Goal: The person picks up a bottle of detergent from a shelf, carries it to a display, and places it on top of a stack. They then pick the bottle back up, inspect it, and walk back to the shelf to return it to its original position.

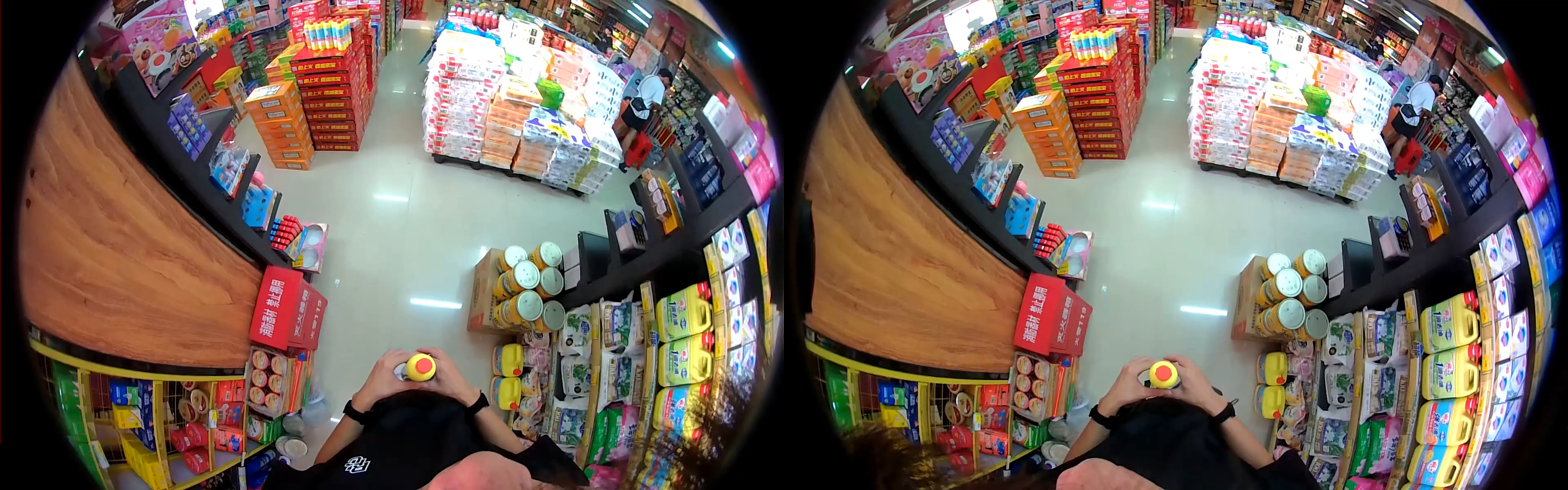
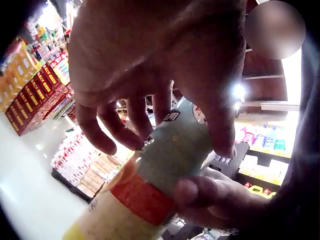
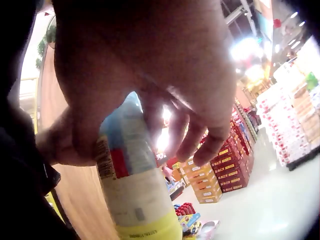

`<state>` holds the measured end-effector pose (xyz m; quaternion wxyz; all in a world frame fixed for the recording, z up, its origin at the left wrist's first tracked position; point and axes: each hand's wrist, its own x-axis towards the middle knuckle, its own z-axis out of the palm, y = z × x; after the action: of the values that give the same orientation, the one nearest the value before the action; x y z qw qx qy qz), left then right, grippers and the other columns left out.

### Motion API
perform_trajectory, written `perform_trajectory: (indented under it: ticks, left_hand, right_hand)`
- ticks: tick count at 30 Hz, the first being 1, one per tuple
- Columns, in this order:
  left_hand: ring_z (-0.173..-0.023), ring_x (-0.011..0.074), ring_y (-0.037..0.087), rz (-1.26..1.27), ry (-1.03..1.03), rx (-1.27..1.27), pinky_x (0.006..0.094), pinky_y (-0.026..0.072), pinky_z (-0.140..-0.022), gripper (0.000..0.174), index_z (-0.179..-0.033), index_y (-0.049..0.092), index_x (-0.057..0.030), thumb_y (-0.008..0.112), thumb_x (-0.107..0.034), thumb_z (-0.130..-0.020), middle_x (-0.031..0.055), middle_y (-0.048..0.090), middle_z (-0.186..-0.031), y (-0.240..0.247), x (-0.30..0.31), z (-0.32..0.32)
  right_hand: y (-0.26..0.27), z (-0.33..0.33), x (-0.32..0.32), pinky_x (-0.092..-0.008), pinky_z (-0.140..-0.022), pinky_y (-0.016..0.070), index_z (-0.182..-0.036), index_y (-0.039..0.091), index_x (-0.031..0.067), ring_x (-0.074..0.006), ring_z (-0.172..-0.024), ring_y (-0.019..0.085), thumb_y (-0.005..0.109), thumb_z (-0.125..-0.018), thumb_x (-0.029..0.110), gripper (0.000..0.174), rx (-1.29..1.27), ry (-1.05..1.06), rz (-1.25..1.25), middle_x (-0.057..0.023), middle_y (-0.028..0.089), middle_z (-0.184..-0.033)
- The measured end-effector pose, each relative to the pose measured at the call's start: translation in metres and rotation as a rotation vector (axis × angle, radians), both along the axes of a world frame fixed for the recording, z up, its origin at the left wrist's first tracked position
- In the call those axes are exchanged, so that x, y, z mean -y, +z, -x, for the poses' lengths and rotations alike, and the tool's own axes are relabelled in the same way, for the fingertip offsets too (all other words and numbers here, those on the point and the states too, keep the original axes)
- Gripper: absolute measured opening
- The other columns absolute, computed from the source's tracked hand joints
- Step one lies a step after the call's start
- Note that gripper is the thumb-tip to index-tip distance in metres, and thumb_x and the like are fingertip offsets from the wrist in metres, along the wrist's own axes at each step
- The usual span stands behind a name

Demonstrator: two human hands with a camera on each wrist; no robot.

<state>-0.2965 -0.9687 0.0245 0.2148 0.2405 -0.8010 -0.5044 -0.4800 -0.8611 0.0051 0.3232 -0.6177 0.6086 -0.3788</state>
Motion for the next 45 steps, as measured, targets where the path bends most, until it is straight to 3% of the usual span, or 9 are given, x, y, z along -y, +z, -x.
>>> perform_trajectory:
  ticks: [5,8,17,26,27,33,36,37,45]
  left_hand:
    - [-0.101,0.0331,0.064,0.02,-0.01,-0.026,0.0421,0.0501,-0.09,0.058,-0.116,0.069,-0.0058,0.093,-0.026,-0.067,0.0127,0.07,-0.107,0.008,0.048,0.018]
    - [-0.101,0.0332,0.064,0.034,0.006,-0.062,0.0419,0.0496,-0.09,0.058,-0.114,0.07,-0.0051,0.094,-0.025,-0.066,0.0123,0.071,-0.107,-0.009,0.074,0.028]
    - [-0.105,0.034,0.065,0.033,0.025,0.011,0.0422,0.0519,-0.091,0.061,-0.114,0.069,-0.005,0.094,-0.032,-0.066,0.0133,0.07,-0.113,-0.005,0.169,0.082]
    - [-0.097,0.0317,0.065,0.032,0.099,-0.005,0.0406,0.0526,-0.089,0.061,-0.111,0.07,-0.0044,0.095,-0.035,-0.065,0.0121,0.067,-0.101,-0.003,0.299,0.155]
    - [-0.106,0.0324,0.061,0.005,0.146,0.018,0.0426,0.0515,-0.092,0.062,-0.111,0.07,-0.0045,0.096,-0.036,-0.064,0.0144,0.062,-0.111,-0.004,0.308,0.163]
    - [-0.123,0.0348,0.05,0.18,0.194,0.077,0.0444,0.0478,-0.099,0.063,-0.11,0.071,-0.0037,0.096,-0.036,-0.063,0.0187,0.047,-0.131,-0.006,0.364,0.194]
    - [-0.124,0.0346,0.049,0.128,0.236,0.042,0.0438,0.0478,-0.099,0.062,-0.11,0.071,-0.0038,0.096,-0.035,-0.062,0.0183,0.045,-0.133,-0.011,0.385,0.201]
    - [-0.125,0.0347,0.049,0.109,0.255,0.032,0.044,0.0479,-0.099,0.061,-0.109,0.071,-0.0036,0.096,-0.034,-0.063,0.0181,0.045,-0.133,-0.008,0.391,0.205]
    - [-0.124,0.0341,0.05,0.075,0.291,0.074,0.0444,0.0493,-0.097,0.06,-0.108,0.071,-0.0014,0.096,-0.034,-0.064,0.0168,0.045,-0.133,-0.023,0.459,0.227]
  right_hand:
    - [-0.024,0.013,0.049,-0.0453,-0.102,0.0455,-0.126,0.061,0.0045,-0.0399,-0.115,0.058,0.086,-0.071,0.019,0.062,0.116,0.018,-0.042,-0.0181,0.065,-0.121]
    - [-0.001,0.023,0.074,-0.0466,-0.095,0.0481,-0.121,0.064,0.0041,-0.0419,-0.107,0.061,0.086,-0.071,0.02,0.057,0.148,-0.003,-0.057,-0.019,0.068,-0.11]
    - [-0.021,0.086,0.173,-0.0469,-0.086,0.052,-0.114,0.064,0.0013,-0.0428,-0.096,0.064,0.086,-0.074,0.031,0.055,0.025,0.055,-0.053,-0.0214,0.069,-0.103]
    - [-0.021,0.16,0.311,-0.0464,-0.087,0.0515,-0.119,0.066,0.0042,-0.042,-0.099,0.065,0.086,-0.072,0.029,0.056,0.07,0.115,-0.033,-0.0214,0.069,-0.107]
    - [-0.024,0.167,0.325,-0.0464,-0.084,0.0513,-0.113,0.065,0.0036,-0.0409,-0.093,0.065,0.084,-0.074,0.028,0.051,0.029,0.093,0.089,-0.0194,0.069,-0.101]
    - [-0.015,0.209,0.393,-0.0479,-0.081,0.0503,-0.109,0.065,0.0036,-0.0419,-0.089,0.063,0.085,-0.073,0.029,0.049,-0.061,0.13,0.056,-0.0184,0.068,-0.095]
    - [-0.01,0.22,0.422,-0.0471,-0.081,0.0505,-0.108,0.065,0.0037,-0.0411,-0.091,0.063,0.085,-0.073,0.029,0.048,-0.028,0.209,-0.005,-0.0183,0.068,-0.095]
    - [-0.016,0.221,0.429,-0.0477,-0.082,0.051,-0.118,0.065,0.0045,-0.0399,-0.092,0.064,0.088,-0.068,0.027,0.06,-0.025,0.216,0.014,-0.0189,0.069,-0.098]
    - [-0.043,0.232,0.499,-0.0477,-0.081,0.0516,-0.115,0.064,0.0035,-0.0412,-0.092,0.064,0.085,-0.071,0.028,0.055,0.137,0.182,0.078,-0.0205,0.069,-0.099]
